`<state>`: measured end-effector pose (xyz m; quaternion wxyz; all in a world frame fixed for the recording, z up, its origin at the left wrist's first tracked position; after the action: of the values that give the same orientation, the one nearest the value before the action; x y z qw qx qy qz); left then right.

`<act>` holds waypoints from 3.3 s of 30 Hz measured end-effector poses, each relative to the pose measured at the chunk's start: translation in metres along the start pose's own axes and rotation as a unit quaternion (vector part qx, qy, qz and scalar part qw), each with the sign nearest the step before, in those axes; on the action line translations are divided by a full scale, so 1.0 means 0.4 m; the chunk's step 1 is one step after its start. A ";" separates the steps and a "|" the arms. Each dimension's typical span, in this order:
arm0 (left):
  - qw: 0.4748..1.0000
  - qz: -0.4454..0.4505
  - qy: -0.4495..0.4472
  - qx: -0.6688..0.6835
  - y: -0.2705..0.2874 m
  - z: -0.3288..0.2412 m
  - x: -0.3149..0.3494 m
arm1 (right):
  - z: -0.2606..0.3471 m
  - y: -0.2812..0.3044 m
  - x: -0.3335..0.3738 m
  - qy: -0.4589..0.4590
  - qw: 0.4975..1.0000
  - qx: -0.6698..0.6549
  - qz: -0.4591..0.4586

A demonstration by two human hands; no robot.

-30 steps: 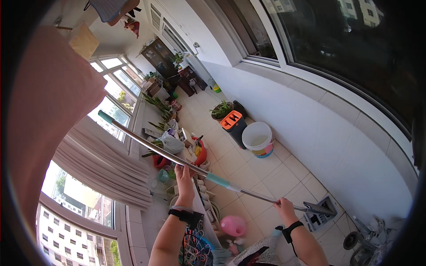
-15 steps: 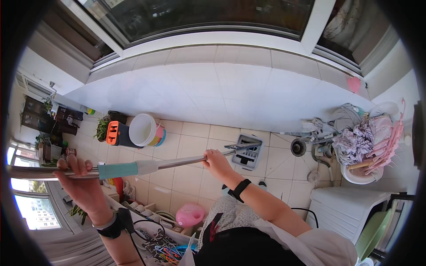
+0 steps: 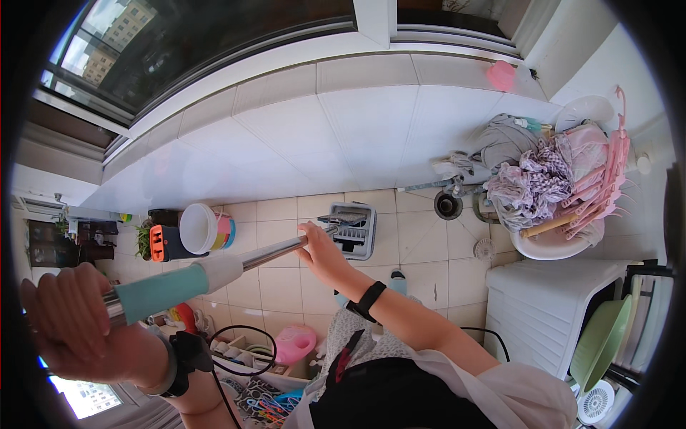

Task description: Cleaning a mop in a squeezer bucket and mopping the floor of a balcony area.

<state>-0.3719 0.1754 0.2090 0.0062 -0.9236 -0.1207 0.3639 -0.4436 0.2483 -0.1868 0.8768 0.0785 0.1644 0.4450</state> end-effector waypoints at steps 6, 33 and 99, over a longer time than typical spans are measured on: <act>0.955 -0.044 0.261 -0.134 -0.022 0.557 0.328 | -0.131 0.068 0.069 -0.069 0.996 0.055 0.006; 0.916 0.021 0.320 -0.239 -0.128 0.617 0.396 | -0.212 0.094 0.107 -0.127 0.987 0.091 -0.033; 0.913 -0.073 0.250 -0.315 0.004 0.396 0.161 | 0.044 0.119 -0.078 -0.010 0.996 0.075 0.046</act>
<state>-0.4330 0.1762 0.0491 -0.2281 -0.9271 -0.2906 0.0628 -0.4905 0.2515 -0.1498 0.8485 0.1560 0.1852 0.4705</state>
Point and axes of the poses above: each hand's wrist, its own x-axis away from the middle knuckle, its own y-axis out of the back of the hand, z = x × y, the point moved 6 cm from there along -x, towards the middle knuckle, and after that the axes turned 8 degrees about z, right-handed, at the moved point
